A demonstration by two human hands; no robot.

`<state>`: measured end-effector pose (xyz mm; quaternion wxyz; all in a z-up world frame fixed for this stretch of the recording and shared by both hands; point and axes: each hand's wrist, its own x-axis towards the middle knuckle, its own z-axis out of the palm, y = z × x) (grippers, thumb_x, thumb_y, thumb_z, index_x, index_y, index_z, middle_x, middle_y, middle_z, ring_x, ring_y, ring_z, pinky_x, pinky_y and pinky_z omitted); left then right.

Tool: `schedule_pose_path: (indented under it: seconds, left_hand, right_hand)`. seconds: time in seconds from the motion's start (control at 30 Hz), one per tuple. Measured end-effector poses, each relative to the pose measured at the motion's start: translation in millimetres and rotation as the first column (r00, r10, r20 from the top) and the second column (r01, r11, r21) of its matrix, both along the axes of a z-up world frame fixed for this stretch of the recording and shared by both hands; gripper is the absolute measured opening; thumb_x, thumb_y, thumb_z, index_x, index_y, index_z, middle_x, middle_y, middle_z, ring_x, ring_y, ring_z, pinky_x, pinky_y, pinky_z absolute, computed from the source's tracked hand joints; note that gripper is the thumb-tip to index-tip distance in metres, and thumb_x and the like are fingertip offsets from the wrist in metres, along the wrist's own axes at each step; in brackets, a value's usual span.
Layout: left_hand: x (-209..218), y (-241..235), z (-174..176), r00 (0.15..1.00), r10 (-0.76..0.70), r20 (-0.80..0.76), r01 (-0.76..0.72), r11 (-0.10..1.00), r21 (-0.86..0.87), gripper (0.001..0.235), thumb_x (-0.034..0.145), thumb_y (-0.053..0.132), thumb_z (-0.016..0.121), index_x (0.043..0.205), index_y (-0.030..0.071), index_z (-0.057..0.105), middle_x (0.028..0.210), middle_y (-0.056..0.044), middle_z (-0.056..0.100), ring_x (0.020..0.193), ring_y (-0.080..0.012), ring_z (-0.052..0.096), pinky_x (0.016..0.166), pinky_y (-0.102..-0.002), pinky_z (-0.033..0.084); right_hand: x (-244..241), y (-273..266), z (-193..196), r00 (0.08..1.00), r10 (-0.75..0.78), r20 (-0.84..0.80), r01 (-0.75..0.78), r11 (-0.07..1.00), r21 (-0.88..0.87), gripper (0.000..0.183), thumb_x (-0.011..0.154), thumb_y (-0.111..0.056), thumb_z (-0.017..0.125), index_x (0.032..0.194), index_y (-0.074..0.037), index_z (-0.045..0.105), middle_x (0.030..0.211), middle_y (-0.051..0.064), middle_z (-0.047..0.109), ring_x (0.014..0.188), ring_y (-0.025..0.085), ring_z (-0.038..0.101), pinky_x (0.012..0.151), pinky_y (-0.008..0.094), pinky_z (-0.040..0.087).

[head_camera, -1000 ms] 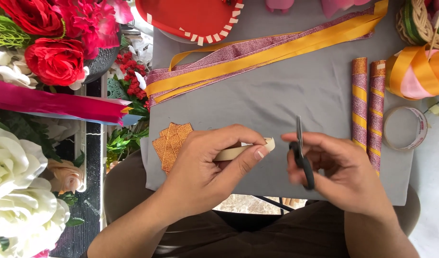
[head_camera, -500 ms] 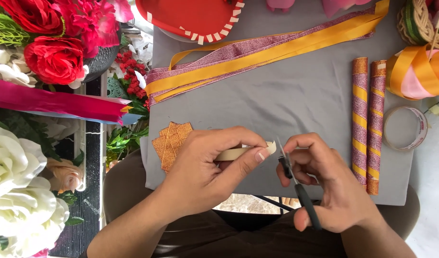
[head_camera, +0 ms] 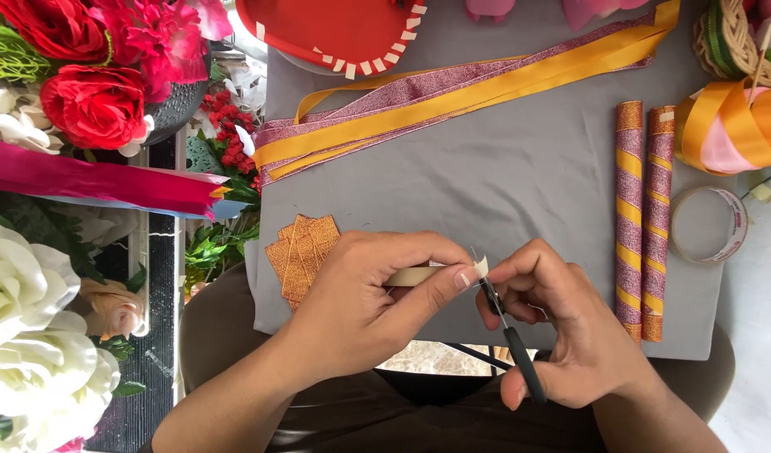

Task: Cutting small pieces of double-sided tape and applying them to a decorative stick.

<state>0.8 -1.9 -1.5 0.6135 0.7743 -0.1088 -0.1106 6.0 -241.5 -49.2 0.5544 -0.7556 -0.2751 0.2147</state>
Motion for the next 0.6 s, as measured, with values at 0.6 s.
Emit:
schedule_pose_path:
  seconds: [0.6]
  left_hand:
    - [-1.6, 0.1, -0.4, 1.0, 0.004, -0.031, -0.004, 1.0, -0.002, 0.019, 0.101, 0.021, 0.06, 0.089, 0.014, 0.073, 0.056, 0.007, 0.047, 0.053, -0.0085, 0.037, 0.051, -0.025, 0.034]
  right_hand:
    - [-0.3, 3.0, -4.2, 1.0, 0.007, 0.009, -0.007, 0.999, 0.047, 0.068, 0.077, -0.07, 0.07, 0.109, -0.014, 0.049, 0.07, -0.003, 0.064, 0.053, 0.006, 0.039, 0.051, 0.021, 0.038]
